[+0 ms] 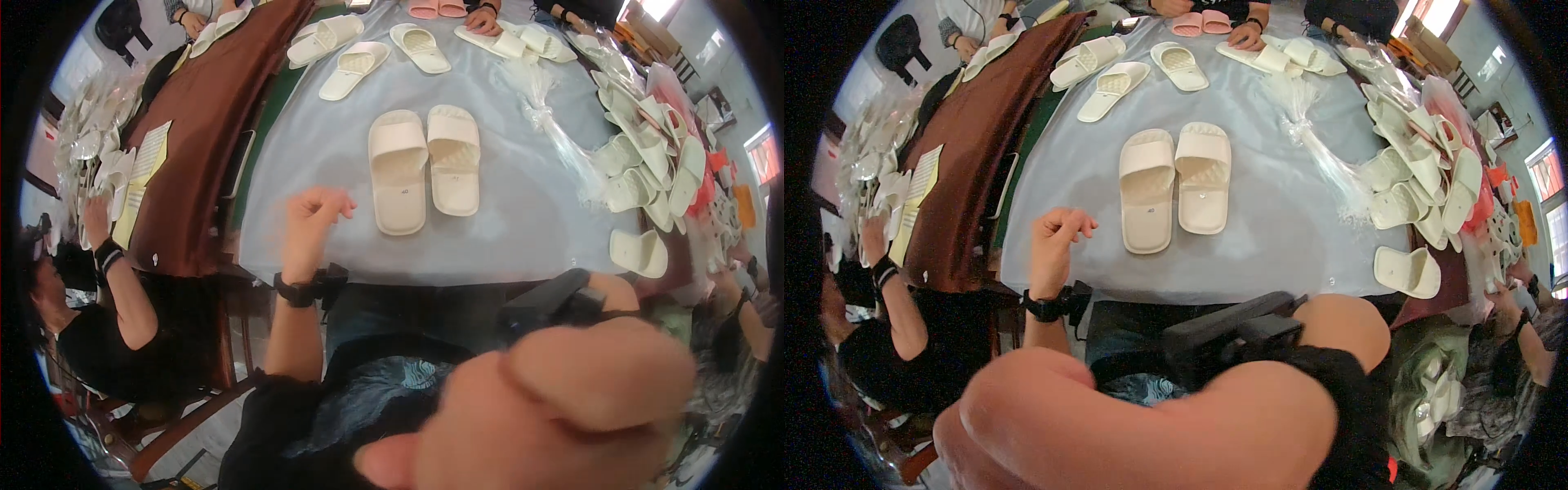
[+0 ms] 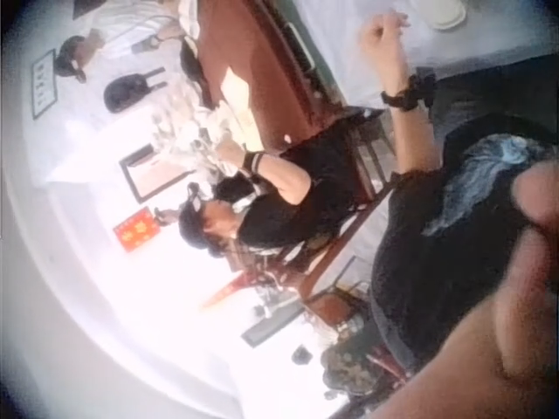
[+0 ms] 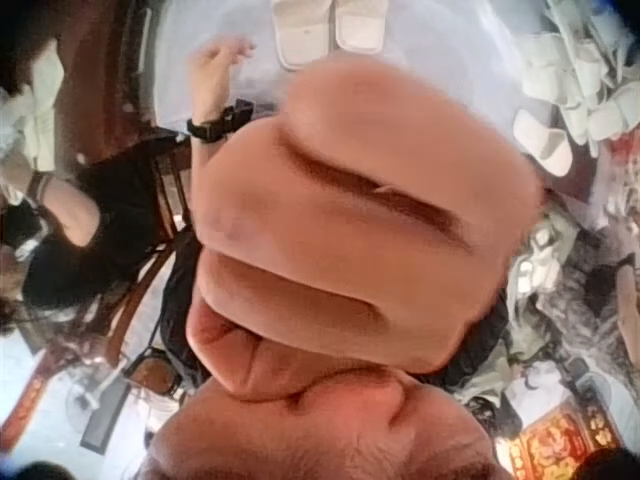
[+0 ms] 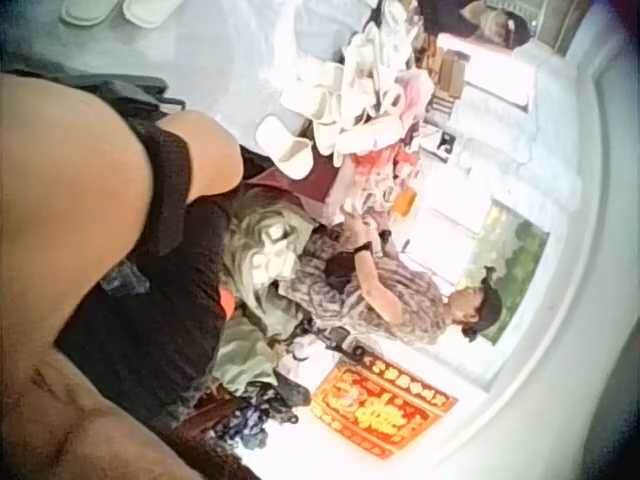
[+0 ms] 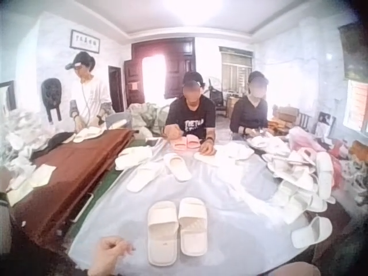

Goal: Manually assembling and organizing pairs of hotel slippers at a factory workbench.

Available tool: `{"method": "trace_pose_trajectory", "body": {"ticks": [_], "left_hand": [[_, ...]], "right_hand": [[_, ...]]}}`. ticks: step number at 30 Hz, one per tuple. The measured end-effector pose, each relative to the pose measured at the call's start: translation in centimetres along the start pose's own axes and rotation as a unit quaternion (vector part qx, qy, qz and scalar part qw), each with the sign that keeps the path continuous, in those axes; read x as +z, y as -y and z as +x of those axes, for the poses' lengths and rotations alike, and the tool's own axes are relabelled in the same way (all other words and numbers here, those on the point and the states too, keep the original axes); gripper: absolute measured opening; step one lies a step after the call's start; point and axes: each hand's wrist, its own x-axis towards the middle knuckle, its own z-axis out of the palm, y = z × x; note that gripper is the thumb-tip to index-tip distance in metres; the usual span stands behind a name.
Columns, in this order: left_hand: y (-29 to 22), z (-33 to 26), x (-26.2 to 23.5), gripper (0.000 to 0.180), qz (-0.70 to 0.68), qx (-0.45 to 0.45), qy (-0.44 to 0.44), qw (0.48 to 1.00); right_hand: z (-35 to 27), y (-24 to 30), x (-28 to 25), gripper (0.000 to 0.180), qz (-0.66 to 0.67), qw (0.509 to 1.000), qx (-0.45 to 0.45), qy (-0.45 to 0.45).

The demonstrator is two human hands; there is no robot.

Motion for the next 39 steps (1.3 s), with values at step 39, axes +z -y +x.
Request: {"method": "trace_pose_trajectory", "body": {"ticks": [39], "left_hand": [[3.9, -3.1, -3.9, 0.029, 0.035, -0.09, 0.037, 0.995]], "right_hand": [[-15.0, -17.3, 10.4, 0.04, 0.034, 0.935, 0.338, 0.1]]}}
